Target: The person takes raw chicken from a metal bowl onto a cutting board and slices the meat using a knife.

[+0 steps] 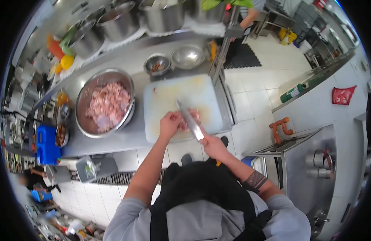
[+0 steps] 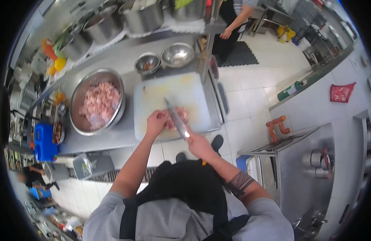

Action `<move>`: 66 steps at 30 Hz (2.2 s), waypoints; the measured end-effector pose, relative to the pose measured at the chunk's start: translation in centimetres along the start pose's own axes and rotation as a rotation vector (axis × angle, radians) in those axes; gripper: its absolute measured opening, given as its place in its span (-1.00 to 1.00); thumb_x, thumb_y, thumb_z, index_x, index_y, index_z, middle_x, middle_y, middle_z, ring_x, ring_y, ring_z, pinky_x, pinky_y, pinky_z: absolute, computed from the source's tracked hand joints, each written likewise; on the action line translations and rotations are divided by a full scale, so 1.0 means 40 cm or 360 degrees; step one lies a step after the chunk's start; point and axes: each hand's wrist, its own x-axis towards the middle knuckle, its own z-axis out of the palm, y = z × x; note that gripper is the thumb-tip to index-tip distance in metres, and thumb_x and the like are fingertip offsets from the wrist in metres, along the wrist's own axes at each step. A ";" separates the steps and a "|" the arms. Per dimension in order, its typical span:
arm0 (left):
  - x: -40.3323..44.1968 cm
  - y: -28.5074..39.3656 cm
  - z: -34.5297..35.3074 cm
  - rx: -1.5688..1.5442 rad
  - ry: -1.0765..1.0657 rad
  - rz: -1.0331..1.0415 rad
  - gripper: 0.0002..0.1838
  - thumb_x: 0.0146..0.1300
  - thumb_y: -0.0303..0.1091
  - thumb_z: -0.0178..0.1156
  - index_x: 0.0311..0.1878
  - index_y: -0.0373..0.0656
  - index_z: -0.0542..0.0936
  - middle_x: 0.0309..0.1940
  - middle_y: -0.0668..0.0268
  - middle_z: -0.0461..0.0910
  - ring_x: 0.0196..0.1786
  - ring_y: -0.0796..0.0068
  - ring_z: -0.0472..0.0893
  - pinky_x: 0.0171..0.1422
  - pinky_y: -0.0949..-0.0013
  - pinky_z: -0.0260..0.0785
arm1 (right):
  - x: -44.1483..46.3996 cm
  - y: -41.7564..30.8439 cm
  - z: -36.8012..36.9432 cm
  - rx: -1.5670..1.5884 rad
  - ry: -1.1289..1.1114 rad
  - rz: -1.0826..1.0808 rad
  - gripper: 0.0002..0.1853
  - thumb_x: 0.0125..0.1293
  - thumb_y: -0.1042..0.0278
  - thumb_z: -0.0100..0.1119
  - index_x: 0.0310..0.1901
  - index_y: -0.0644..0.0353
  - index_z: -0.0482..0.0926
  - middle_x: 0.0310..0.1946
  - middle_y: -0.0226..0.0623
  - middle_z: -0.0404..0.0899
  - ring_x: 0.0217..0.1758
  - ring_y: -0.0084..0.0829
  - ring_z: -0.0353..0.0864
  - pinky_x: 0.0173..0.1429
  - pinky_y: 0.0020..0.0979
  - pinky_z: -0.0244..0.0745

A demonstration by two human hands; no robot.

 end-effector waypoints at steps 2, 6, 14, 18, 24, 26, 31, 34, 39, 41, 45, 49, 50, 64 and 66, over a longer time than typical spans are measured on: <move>-0.004 0.011 0.004 -0.0097 -0.0107 -0.0081 -0.78 0.37 -0.41 0.43 -0.01 -0.32 0.73 -0.26 0.22 0.80 -0.23 0.44 0.79 -0.10 0.34 0.66 | 0.012 0.016 0.026 0.0029 0.0046 -0.0123 -0.32 0.60 0.26 0.10 0.68 0.03 0.22 -0.11 0.30 0.70 0.00 0.31 0.70 0.17 0.08 0.57; 0.012 -0.025 0.006 -0.0019 -0.0099 0.0055 -0.82 0.39 -0.44 0.39 -0.04 -0.35 0.71 -0.19 0.19 0.83 -0.29 0.46 0.79 -0.11 0.38 0.67 | 0.089 -0.010 0.055 0.0027 0.0081 -0.0209 -0.28 0.57 0.29 0.09 0.68 0.20 0.15 -0.05 0.35 0.70 -0.01 0.37 0.70 0.16 0.16 0.57; 0.005 -0.019 -0.009 0.0165 0.0059 0.0218 -0.74 0.31 -0.31 0.48 -0.10 -0.33 0.74 -0.22 0.13 0.83 -0.21 0.36 0.79 -0.01 0.28 0.66 | 0.222 0.017 0.164 -0.0254 0.0961 -0.1036 -0.15 0.48 0.35 0.15 0.71 0.24 -0.01 -0.05 0.37 0.69 -0.08 0.37 0.70 0.05 0.22 0.57; -0.009 -0.020 -0.029 0.0338 0.0093 0.0085 -0.72 0.31 -0.29 0.48 -0.07 -0.33 0.76 -0.26 0.13 0.82 -0.21 0.35 0.79 -0.02 0.28 0.65 | 0.050 -0.010 0.063 -0.0161 0.0032 -0.0405 -0.11 0.48 0.35 0.15 0.72 0.24 -0.08 -0.16 0.32 0.71 -0.15 0.34 0.71 0.00 0.22 0.58; -0.014 -0.031 -0.023 0.0283 0.0015 0.0157 -0.73 0.33 -0.29 0.46 -0.07 -0.31 0.76 -0.28 0.15 0.81 -0.23 0.34 0.78 -0.03 0.27 0.65 | 0.098 0.010 0.118 -0.0269 0.0011 -0.0318 -0.10 0.44 0.44 0.09 0.72 0.22 -0.10 -0.27 0.32 0.69 -0.23 0.34 0.69 -0.06 0.24 0.56; -0.018 -0.019 -0.025 0.0210 -0.0002 0.0263 -0.79 0.32 -0.38 0.46 -0.10 -0.33 0.74 -0.29 0.18 0.80 -0.27 0.43 0.75 -0.12 0.33 0.61 | 0.134 -0.003 0.147 -0.0263 0.0112 -0.0378 -0.09 0.41 0.47 0.09 0.72 0.23 -0.11 -0.28 0.32 0.69 -0.22 0.33 0.69 -0.06 0.23 0.56; -0.003 -0.030 -0.038 0.0277 0.0011 0.0285 -0.78 0.26 -0.38 0.48 -0.12 -0.32 0.73 -0.28 0.15 0.79 -0.25 0.39 0.75 -0.10 0.31 0.61 | 0.128 -0.005 0.128 -0.0325 0.0083 -0.0452 -0.15 0.39 0.41 0.13 0.69 0.26 0.06 -0.19 0.28 0.72 -0.12 0.27 0.73 0.02 0.20 0.60; -0.020 -0.015 -0.052 0.0362 0.0051 0.0234 -0.79 0.21 -0.35 0.47 -0.21 -0.28 0.71 -0.26 0.11 0.78 -0.22 0.23 0.76 -0.07 0.21 0.62 | -0.014 -0.032 0.046 -0.0411 -0.0071 -0.0224 -0.16 0.42 0.38 0.14 0.72 0.09 0.10 -0.21 0.25 0.73 -0.11 0.23 0.74 0.02 0.17 0.61; -0.017 -0.028 -0.087 0.0708 0.0107 0.0256 -0.77 0.15 -0.27 0.47 -0.33 -0.23 0.69 -0.25 0.04 0.72 -0.18 -0.04 0.73 -0.04 0.03 0.60 | -0.132 0.053 -0.032 -0.0644 -0.0228 -0.0174 -0.19 0.50 0.28 0.14 0.74 -0.10 0.09 -0.20 0.16 0.71 -0.06 0.16 0.74 0.04 0.15 0.62; -0.009 -0.016 -0.102 0.0840 0.0131 0.0177 -0.77 0.16 -0.24 0.46 -0.33 -0.22 0.69 -0.23 0.03 0.72 -0.14 -0.06 0.71 0.00 0.00 0.60 | -0.185 0.039 -0.109 -0.0823 -0.0363 -0.0178 -0.16 0.42 0.33 0.18 0.72 -0.14 0.18 -0.22 0.09 0.73 -0.08 0.11 0.74 0.00 0.12 0.63; -0.076 0.025 -0.090 0.0692 0.0310 0.0418 -0.80 0.26 -0.24 0.39 -0.24 -0.19 0.75 -0.10 0.07 0.74 0.01 -0.05 0.70 0.13 0.01 0.59 | -0.230 0.014 -0.217 -0.0827 -0.0374 -0.0122 -0.31 0.51 0.25 0.20 0.65 -0.23 0.33 -0.27 0.05 0.71 -0.13 0.14 0.72 0.00 0.09 0.62; -0.119 -0.018 -0.069 0.0648 0.0067 0.0907 -0.78 0.29 -0.32 0.41 -0.05 -0.17 0.80 -0.01 0.16 0.75 0.13 0.07 0.69 0.24 0.12 0.60 | -0.195 0.020 -0.169 -0.0541 0.0000 -0.0153 -0.34 0.55 0.25 0.19 0.65 -0.23 0.34 -0.21 0.09 0.75 -0.10 0.17 0.74 0.05 0.08 0.62; -0.122 -0.051 -0.066 0.0681 0.0079 0.0957 -0.77 0.28 -0.36 0.40 -0.02 -0.17 0.80 -0.01 0.18 0.75 0.16 0.09 0.69 0.28 0.12 0.60 | -0.169 0.026 -0.137 -0.0395 0.0067 -0.0214 -0.34 0.56 0.26 0.18 0.65 -0.18 0.33 -0.15 0.14 0.74 -0.07 0.19 0.74 0.07 0.08 0.62; -0.141 -0.062 -0.091 0.0453 0.0137 0.0725 -0.84 0.33 -0.46 0.37 -0.08 -0.28 0.77 -0.07 0.10 0.73 -0.06 0.09 0.76 0.06 0.16 0.66 | 0.024 -0.040 0.111 -0.0160 0.0099 -0.0390 -0.32 0.60 0.28 0.10 0.67 0.11 0.18 -0.25 0.23 0.69 -0.14 0.28 0.70 0.03 0.17 0.58; -0.136 -0.058 -0.089 0.0503 0.0177 0.0796 -0.89 0.32 -0.47 0.39 -0.15 -0.29 0.76 -0.09 0.12 0.72 -0.09 0.17 0.78 0.02 0.20 0.67 | -0.038 0.024 0.081 -0.0465 0.0009 -0.0312 -0.23 0.57 0.26 0.15 0.73 -0.15 0.11 -0.30 0.16 0.69 -0.21 0.22 0.69 -0.05 0.15 0.56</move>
